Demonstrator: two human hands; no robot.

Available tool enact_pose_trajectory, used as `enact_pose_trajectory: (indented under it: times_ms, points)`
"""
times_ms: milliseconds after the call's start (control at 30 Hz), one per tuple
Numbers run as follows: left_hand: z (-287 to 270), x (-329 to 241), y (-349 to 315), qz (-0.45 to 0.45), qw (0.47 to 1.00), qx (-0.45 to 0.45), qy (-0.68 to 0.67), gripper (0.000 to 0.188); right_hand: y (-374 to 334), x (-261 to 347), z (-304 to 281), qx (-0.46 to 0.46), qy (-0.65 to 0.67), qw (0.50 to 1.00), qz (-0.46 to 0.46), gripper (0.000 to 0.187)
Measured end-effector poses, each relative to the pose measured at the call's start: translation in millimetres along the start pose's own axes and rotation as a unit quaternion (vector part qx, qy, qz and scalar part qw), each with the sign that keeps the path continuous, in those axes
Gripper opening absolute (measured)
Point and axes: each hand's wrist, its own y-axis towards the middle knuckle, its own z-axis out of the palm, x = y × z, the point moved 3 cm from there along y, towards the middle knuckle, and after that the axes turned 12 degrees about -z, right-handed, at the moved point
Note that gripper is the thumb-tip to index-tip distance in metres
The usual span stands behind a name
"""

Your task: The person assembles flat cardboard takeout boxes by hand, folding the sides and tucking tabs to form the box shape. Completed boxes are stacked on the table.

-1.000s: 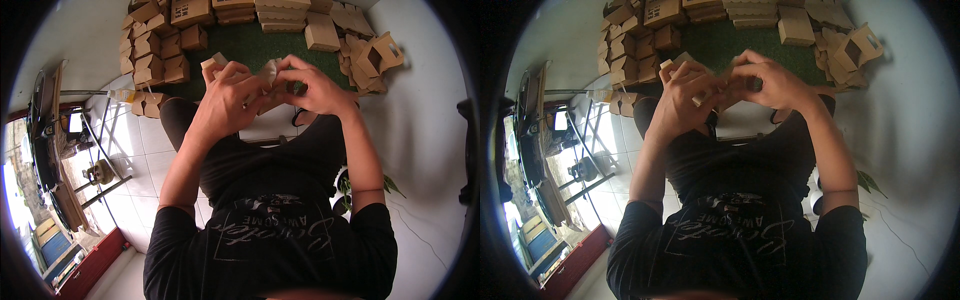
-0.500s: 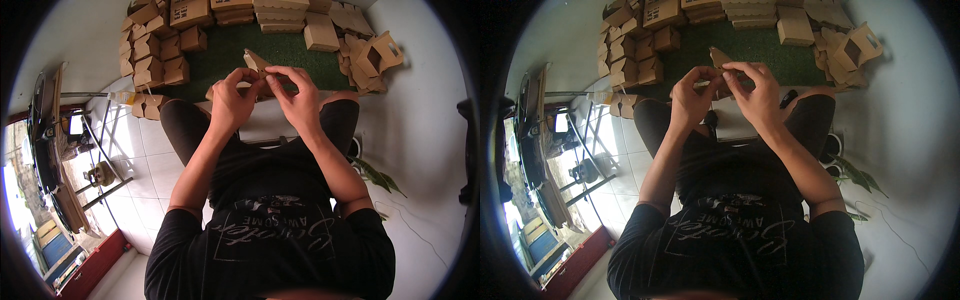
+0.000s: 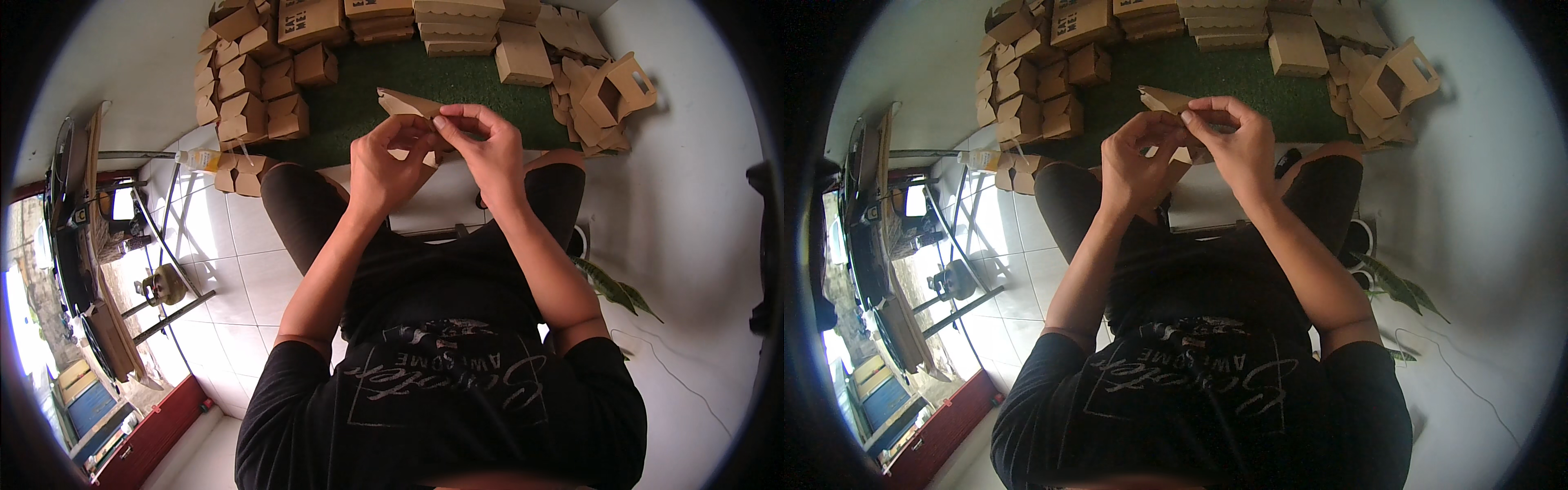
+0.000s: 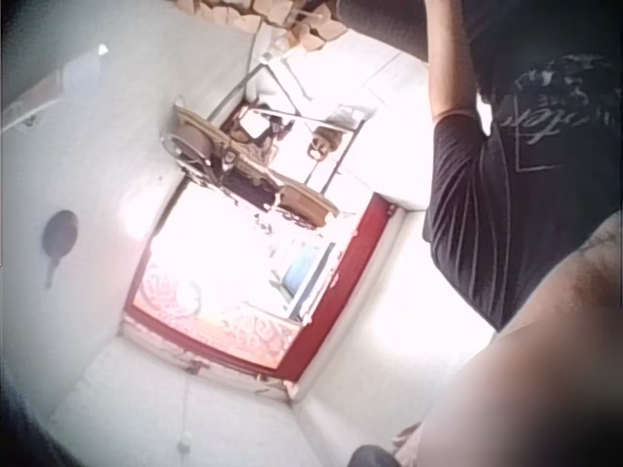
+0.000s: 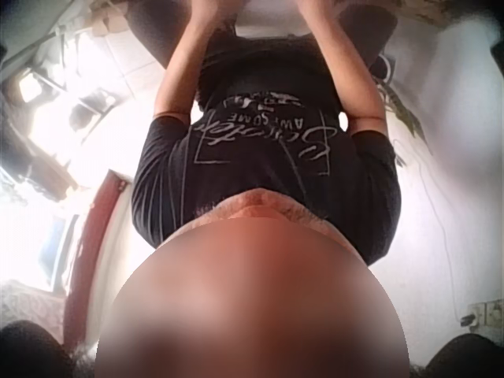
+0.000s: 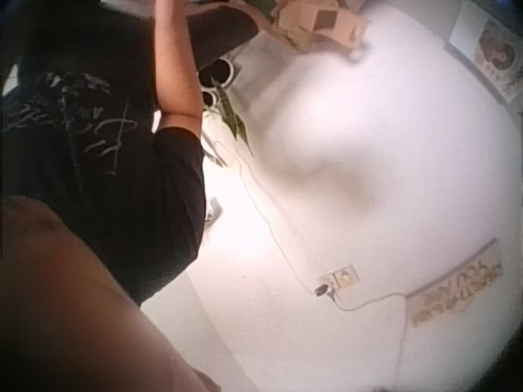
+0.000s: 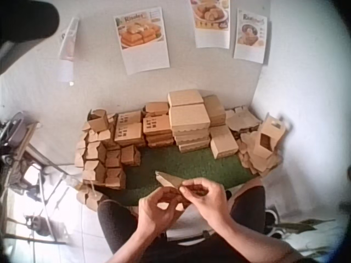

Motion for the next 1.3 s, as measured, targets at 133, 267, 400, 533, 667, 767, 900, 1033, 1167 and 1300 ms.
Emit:
enact_pose_trajectory:
  times_ms: [133,267,400,533,667,767,900,1033,1167,1300]
  points:
    - [1,5,3,-0.016,0.999,0.007,-0.035,0.020,4,6,-3,0.027,-0.017,0.999,-0.002,0.030]
    - [1,9,3,-0.032,0.998,0.006,-0.055,0.021,5,8,-4,0.048,-0.032,0.998,-0.015,0.028]
    - [1,13,2,-0.045,0.996,0.029,-0.070,0.022,4,7,-1,0.054,-0.040,0.997,-0.048,0.027]
    - [0,20,6,-0.079,0.986,0.074,-0.130,0.023,1,7,-1,0.061,-0.041,0.995,-0.072,0.025]
    - [-1,20,5,-0.099,0.977,0.107,-0.157,0.023,0,8,0,0.061,-0.043,0.993,-0.091,0.020]
    - [-2,18,4,-0.104,0.971,0.117,-0.179,0.023,0,8,1,0.065,-0.049,0.992,-0.096,0.018]
    - [-3,16,5,-0.104,0.972,0.124,-0.169,0.022,1,9,0,0.072,-0.085,0.986,-0.128,0.017]
    - [-2,11,3,-0.082,0.986,0.090,-0.117,0.019,-1,14,-1,0.068,-0.127,0.980,-0.134,0.018]
    - [-2,2,-1,-0.034,0.997,0.045,-0.049,0.017,-4,18,-2,0.060,-0.106,0.986,-0.111,0.018]
    - [-2,-1,-3,-0.049,0.996,0.055,-0.041,0.022,-2,15,-3,0.063,-0.093,0.988,-0.103,0.019]
